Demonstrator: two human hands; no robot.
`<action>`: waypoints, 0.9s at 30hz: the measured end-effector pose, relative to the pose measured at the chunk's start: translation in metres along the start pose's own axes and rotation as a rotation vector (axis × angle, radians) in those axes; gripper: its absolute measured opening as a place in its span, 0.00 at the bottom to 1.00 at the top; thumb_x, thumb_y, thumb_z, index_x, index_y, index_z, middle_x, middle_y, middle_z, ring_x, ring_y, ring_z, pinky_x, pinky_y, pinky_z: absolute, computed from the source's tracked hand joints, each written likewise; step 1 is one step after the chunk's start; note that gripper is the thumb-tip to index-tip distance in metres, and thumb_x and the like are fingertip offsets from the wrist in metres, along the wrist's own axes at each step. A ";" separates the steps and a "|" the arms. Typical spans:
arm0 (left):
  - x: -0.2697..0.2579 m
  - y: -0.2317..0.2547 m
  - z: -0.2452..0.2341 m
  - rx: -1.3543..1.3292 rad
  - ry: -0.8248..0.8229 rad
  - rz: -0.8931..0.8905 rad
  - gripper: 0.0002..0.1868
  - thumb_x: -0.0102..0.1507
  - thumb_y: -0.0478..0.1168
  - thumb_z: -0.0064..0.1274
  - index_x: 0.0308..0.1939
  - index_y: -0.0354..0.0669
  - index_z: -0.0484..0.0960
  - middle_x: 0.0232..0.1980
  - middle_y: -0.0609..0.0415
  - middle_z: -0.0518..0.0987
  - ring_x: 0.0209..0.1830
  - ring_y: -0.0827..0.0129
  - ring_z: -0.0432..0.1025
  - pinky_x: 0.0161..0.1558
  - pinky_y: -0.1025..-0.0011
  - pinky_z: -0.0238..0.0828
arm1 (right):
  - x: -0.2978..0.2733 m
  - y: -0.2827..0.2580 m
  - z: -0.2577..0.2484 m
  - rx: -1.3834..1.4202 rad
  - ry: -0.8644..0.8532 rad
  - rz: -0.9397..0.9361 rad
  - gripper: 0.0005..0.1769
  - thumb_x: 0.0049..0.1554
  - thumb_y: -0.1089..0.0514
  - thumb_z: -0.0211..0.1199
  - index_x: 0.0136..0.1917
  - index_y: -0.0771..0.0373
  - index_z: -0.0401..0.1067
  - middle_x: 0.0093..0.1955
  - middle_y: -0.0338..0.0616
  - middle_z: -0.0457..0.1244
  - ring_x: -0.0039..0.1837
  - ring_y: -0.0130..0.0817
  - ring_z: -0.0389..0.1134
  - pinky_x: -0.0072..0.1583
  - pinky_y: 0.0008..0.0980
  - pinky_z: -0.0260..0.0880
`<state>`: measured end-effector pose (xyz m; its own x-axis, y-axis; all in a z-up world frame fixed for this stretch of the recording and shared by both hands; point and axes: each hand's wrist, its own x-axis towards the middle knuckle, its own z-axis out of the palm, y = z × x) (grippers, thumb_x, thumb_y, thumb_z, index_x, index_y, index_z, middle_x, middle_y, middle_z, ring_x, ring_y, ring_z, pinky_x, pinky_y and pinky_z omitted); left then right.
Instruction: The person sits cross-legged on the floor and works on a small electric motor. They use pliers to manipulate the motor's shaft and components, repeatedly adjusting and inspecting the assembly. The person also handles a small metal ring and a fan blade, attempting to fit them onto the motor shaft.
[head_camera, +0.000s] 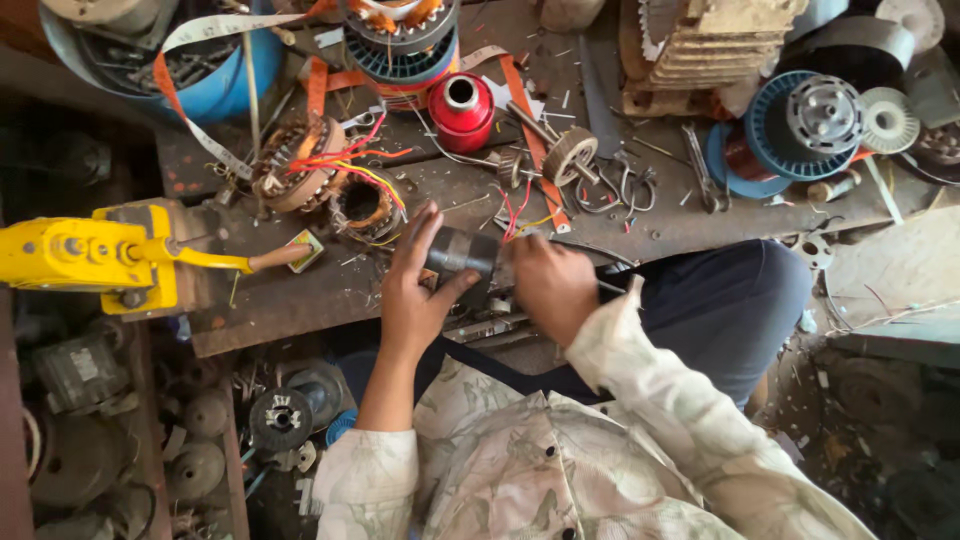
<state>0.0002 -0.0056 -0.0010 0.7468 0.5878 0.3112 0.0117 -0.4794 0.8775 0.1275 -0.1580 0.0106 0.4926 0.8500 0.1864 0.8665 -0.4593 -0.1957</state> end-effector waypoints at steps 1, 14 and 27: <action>0.001 -0.001 -0.001 0.011 0.006 0.021 0.44 0.53 0.38 0.71 0.72 0.42 0.69 0.77 0.44 0.67 0.79 0.52 0.62 0.74 0.60 0.62 | 0.000 0.001 0.001 0.055 0.060 0.019 0.09 0.54 0.61 0.59 0.50 0.61 0.69 0.43 0.45 0.65 0.40 0.43 0.72 0.39 0.40 0.71; 0.002 -0.001 -0.003 -0.035 -0.027 -0.078 0.43 0.56 0.47 0.70 0.72 0.44 0.68 0.78 0.46 0.66 0.78 0.53 0.64 0.62 0.64 0.68 | 0.006 -0.011 -0.024 0.070 -0.078 -0.015 0.13 0.53 0.61 0.61 0.53 0.59 0.72 0.46 0.44 0.67 0.39 0.45 0.72 0.39 0.42 0.71; -0.026 0.034 0.043 0.390 0.309 -0.046 0.57 0.49 0.45 0.76 0.75 0.37 0.57 0.72 0.35 0.65 0.73 0.41 0.61 0.73 0.48 0.57 | -0.049 0.090 -0.005 -0.067 0.100 -0.089 0.21 0.51 0.51 0.69 0.55 0.62 0.73 0.62 0.50 0.63 0.65 0.52 0.62 0.65 0.50 0.62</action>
<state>0.0097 -0.0657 0.0053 0.5082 0.7512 0.4212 0.3315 -0.6220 0.7094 0.1819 -0.2425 -0.0114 0.4160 0.8600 0.2956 0.9090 -0.4020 -0.1097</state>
